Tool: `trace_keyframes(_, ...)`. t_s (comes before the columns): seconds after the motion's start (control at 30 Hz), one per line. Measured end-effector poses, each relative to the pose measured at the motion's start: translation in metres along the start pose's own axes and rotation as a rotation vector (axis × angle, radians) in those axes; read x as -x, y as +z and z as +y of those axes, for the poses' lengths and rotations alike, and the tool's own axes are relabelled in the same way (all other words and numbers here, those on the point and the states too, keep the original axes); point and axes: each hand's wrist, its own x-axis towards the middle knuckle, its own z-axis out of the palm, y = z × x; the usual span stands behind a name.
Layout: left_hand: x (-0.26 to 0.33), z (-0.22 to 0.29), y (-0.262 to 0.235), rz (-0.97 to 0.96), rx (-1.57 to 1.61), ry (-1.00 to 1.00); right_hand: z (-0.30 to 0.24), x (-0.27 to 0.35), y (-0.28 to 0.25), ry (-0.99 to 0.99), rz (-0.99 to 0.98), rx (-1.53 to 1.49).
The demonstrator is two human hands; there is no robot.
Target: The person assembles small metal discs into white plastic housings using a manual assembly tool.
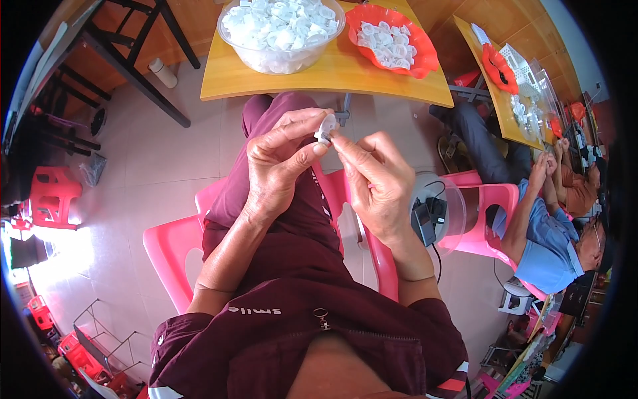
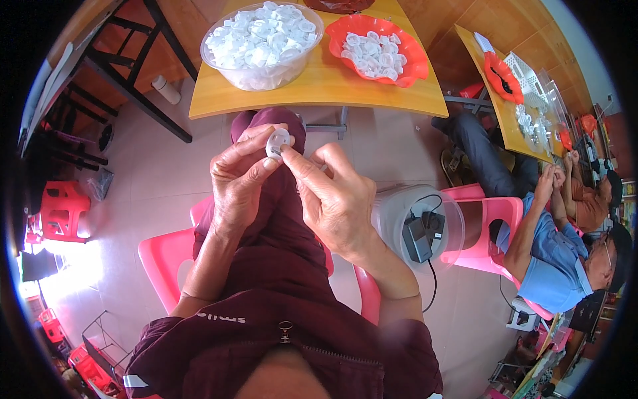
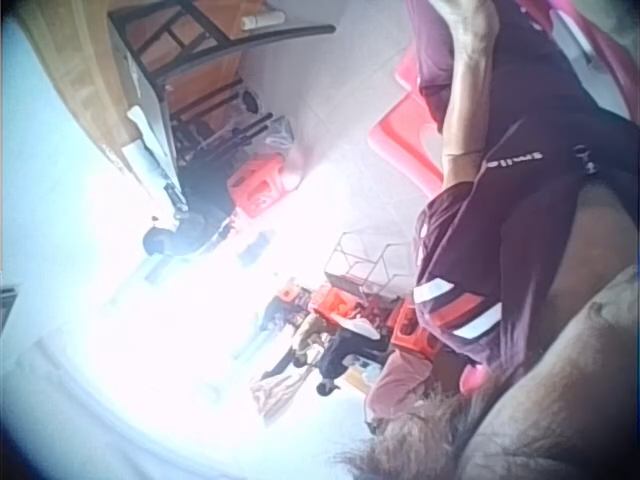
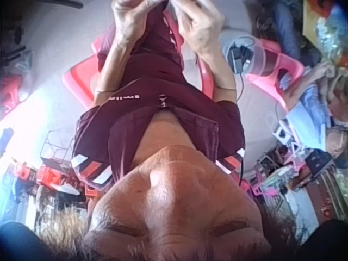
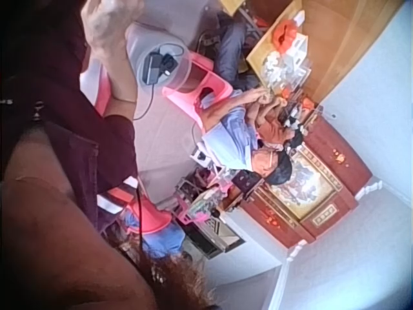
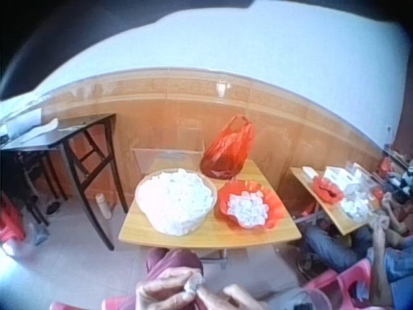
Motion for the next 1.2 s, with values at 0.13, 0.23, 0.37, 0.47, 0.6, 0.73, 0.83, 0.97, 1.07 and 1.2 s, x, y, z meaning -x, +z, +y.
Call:
trace_keyframes(0.13,0.0,0.0,-0.001,-0.031,-0.19,0.109,0.0,0.001,0.001,0.006,-0.005,0.032)
trace_keyframes(0.23,0.002,-0.001,-0.001,-0.035,-0.263,0.122,0.002,0.003,0.004,-0.016,0.019,0.086)
trace_keyframes(0.37,0.003,-0.003,0.0,0.026,-0.219,0.096,0.0,0.001,0.004,-0.028,-0.026,0.249)
trace_keyframes(0.47,0.002,-0.002,0.001,0.013,-0.17,0.066,0.002,0.001,0.004,-0.025,-0.024,0.263)
trace_keyframes(0.6,0.002,-0.001,0.0,0.057,0.128,-0.151,-0.001,0.0,-0.005,0.006,-0.036,0.219)
trace_keyframes(0.73,0.001,-0.005,-0.002,0.025,0.353,-0.302,-0.003,0.002,-0.009,0.023,-0.006,0.163)
trace_keyframes(0.83,0.001,-0.005,-0.001,0.013,0.421,-0.32,-0.003,0.001,-0.009,0.023,-0.006,0.181)
trace_keyframes(0.97,0.001,-0.006,-0.001,0.027,0.397,-0.317,-0.002,0.001,-0.006,0.01,0.009,0.174)
trace_keyframes(1.07,0.001,-0.005,-0.002,0.036,0.35,-0.309,-0.002,0.001,-0.005,0.011,-0.001,0.183)
trace_keyframes(1.2,0.002,-0.004,-0.001,0.044,0.309,-0.296,-0.001,0.001,-0.005,0.021,-0.017,0.189)
